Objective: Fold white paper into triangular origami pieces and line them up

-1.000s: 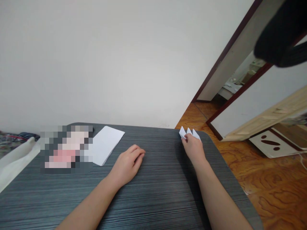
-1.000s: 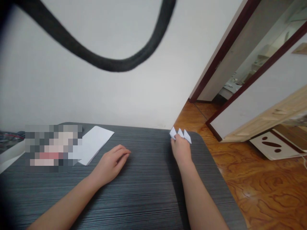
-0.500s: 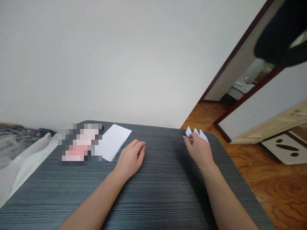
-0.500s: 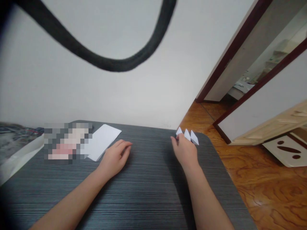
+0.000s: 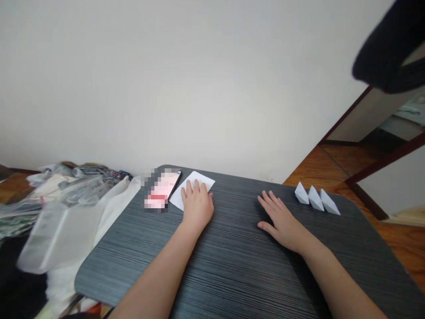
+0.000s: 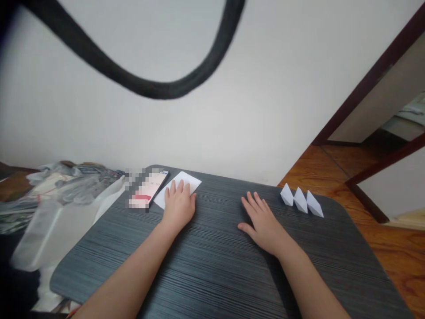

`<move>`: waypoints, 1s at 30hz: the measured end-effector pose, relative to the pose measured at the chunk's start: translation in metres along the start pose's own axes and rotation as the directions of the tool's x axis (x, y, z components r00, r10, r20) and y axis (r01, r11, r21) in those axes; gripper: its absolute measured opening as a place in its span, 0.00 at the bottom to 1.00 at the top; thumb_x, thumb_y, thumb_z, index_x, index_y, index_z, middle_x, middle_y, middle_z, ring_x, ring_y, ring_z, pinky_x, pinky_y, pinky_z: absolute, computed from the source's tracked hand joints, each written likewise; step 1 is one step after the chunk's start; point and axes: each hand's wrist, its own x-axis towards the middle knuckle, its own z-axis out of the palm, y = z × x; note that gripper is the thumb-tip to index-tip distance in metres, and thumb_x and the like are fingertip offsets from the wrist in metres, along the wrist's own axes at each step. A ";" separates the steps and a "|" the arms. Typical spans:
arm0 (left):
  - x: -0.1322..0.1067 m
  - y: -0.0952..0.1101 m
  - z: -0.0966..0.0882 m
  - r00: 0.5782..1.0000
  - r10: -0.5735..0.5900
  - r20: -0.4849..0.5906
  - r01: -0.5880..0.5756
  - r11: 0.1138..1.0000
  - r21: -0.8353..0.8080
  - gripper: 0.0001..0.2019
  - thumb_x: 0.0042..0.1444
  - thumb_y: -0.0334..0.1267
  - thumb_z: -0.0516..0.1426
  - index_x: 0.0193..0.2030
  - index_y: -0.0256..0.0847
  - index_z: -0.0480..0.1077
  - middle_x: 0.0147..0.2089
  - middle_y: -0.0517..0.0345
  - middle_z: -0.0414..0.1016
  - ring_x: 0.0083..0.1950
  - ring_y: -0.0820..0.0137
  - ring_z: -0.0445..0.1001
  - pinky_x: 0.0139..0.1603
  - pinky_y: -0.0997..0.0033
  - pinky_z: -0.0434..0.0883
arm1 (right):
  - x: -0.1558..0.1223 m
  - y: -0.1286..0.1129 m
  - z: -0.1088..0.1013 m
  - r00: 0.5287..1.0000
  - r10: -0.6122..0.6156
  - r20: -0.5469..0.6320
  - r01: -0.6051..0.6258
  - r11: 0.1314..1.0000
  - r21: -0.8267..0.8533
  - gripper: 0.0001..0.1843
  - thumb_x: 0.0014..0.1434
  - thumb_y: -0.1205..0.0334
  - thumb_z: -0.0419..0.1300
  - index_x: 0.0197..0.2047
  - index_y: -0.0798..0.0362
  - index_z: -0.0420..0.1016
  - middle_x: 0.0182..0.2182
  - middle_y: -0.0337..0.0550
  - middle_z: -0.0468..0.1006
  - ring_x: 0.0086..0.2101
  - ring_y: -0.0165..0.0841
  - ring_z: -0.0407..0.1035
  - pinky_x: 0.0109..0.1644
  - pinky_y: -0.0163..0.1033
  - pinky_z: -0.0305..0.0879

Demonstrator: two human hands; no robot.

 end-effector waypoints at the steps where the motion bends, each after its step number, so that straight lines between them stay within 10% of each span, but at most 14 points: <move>1: 0.000 -0.001 0.002 1.000 -0.020 0.021 0.019 0.999 0.031 0.18 0.59 0.40 0.48 0.53 0.32 0.63 0.61 0.37 0.60 0.64 0.46 0.50 0.60 0.40 0.49 | 0.000 0.001 0.001 1.000 -0.001 0.021 0.001 1.000 -0.007 0.37 0.60 0.48 0.51 0.67 0.52 0.45 0.66 0.51 0.43 0.64 0.47 0.34 0.63 0.58 0.42; 19: 0.009 -0.015 -0.001 0.979 -0.088 0.181 0.078 0.995 0.063 0.15 0.59 0.45 0.48 0.41 0.37 0.70 0.56 0.43 0.65 0.59 0.51 0.57 0.49 0.52 0.62 | -0.002 0.006 0.006 0.998 0.007 0.057 -0.006 1.000 -0.024 0.36 0.60 0.43 0.48 0.67 0.50 0.47 0.67 0.47 0.42 0.64 0.46 0.35 0.64 0.57 0.41; 30: 0.015 -0.016 -0.010 0.990 -0.105 0.095 0.098 0.992 0.075 0.16 0.62 0.35 0.42 0.37 0.35 0.69 0.33 0.45 0.73 0.39 0.57 0.71 0.38 0.62 0.63 | -0.002 0.003 0.002 0.998 0.012 0.066 -0.009 0.999 -0.047 0.35 0.61 0.43 0.46 0.67 0.51 0.48 0.66 0.49 0.42 0.64 0.45 0.35 0.64 0.56 0.40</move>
